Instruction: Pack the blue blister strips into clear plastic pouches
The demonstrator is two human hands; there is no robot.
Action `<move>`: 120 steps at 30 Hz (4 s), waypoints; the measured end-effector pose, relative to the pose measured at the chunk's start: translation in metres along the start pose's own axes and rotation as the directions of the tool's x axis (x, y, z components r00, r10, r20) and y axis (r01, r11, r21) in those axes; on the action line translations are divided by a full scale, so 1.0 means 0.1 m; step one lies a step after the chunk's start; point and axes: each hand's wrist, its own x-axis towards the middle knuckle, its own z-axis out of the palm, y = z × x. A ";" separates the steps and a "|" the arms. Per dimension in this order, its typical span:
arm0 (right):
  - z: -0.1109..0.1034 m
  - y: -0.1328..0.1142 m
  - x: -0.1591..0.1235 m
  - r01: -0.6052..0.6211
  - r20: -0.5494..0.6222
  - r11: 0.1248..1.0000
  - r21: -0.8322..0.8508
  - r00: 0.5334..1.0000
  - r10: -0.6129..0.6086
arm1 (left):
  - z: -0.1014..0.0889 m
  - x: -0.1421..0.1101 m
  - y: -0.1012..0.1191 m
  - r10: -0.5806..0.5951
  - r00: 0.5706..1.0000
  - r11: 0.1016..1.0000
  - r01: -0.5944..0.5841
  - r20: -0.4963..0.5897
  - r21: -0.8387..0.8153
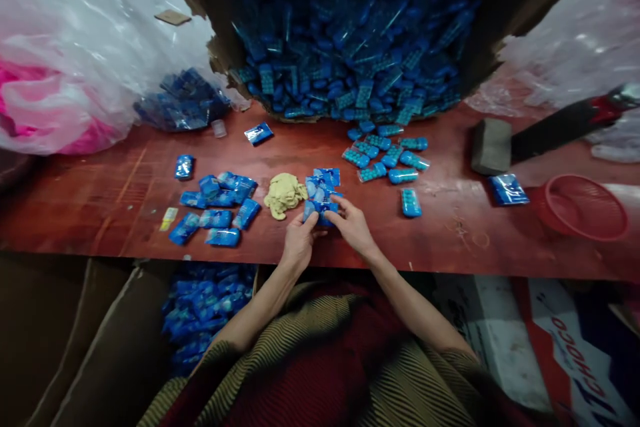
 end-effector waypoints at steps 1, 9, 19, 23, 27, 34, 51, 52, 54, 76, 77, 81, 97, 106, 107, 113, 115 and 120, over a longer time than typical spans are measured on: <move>0.01 0.02 0.03 -0.064 0.033 0.996 0.066 0.998 0.062 | 0.00 0.00 0.00 0.002 1.000 1.000 -0.002 -0.003 0.008; 0.11 0.13 0.03 -0.095 -0.056 0.995 -0.011 0.994 0.095 | 0.06 0.12 -0.08 0.092 0.986 0.993 -0.082 -0.136 0.080; 0.06 -0.07 0.06 -0.035 -0.070 0.964 -0.264 0.997 0.017 | 0.05 0.15 0.09 -0.105 0.992 0.989 0.097 0.065 0.112; -0.30 -0.22 0.04 0.068 -0.030 0.837 -0.542 0.994 -0.101 | 0.01 0.10 0.12 -0.171 0.984 0.984 0.168 0.057 0.067; -0.85 -0.15 0.10 -0.214 -0.329 0.490 -0.845 0.930 -0.162 | 0.01 0.09 0.11 -0.316 0.948 0.947 0.312 -0.038 -0.079; -1.10 0.18 0.01 -0.257 -0.378 0.433 -0.864 0.899 -0.222 | 0.01 0.07 0.08 -0.417 0.907 0.896 0.401 -0.057 -0.190; -0.68 -0.23 -0.22 0.073 0.323 0.990 0.119 0.940 -0.109 | -0.01 0.09 -0.03 -0.335 0.942 0.932 0.328 -0.022 -0.155; -0.66 -0.27 -0.22 0.077 0.332 0.990 0.116 0.937 -0.111 | -0.02 0.09 -0.03 -0.323 0.946 0.936 0.319 -0.005 -0.146; -0.65 -0.30 -0.20 0.095 0.338 0.991 0.092 0.933 -0.121 | -0.04 0.08 -0.04 -0.305 0.952 0.944 0.305 0.020 -0.127; -0.49 -0.19 -0.29 0.456 0.284 0.859 -0.232 0.877 -0.388 | -0.05 -0.03 0.02 -0.091 0.991 0.994 0.096 0.100 -0.046; -0.46 -0.16 -0.31 0.476 0.273 0.844 -0.247 0.870 -0.411 | -0.03 -0.04 0.01 -0.083 0.993 0.995 0.088 0.086 -0.050; -0.26 -0.01 -0.37 0.520 0.206 0.745 -0.418 0.853 -0.480 | 0.04 -0.06 -0.04 -0.143 0.988 0.982 0.148 0.056 -0.117; -0.34 0.04 -0.34 -0.098 0.154 0.938 0.331 0.987 0.049 | -0.13 0.06 0.16 -0.395 0.900 0.913 0.407 0.185 -0.034; -0.11 -0.02 -0.47 -0.189 0.008 0.876 0.444 0.978 0.207 | -0.06 0.00 0.14 -0.179 0.956 0.969 0.212 0.233 -0.129; -0.12 -0.01 -0.48 -0.153 -0.018 0.899 0.411 0.984 0.176 | -0.05 -0.01 0.14 -0.177 0.957 0.970 0.210 0.229 -0.126; -0.16 0.03 -0.51 0.070 -0.043 0.987 0.147 0.997 -0.065 | 0.02 -0.04 0.15 -0.197 0.963 0.964 0.225 0.185 -0.141; -0.16 0.03 -0.47 -0.026 0.036 0.957 0.290 0.999 0.016 | 0.02 -0.05 0.14 -0.226 0.951 0.959 0.255 0.213 -0.120; -0.22 0.04 -0.34 -0.239 0.284 0.815 0.528 0.954 0.096 | -0.02 -0.03 0.15 -0.257 0.904 0.950 0.301 0.343 -0.082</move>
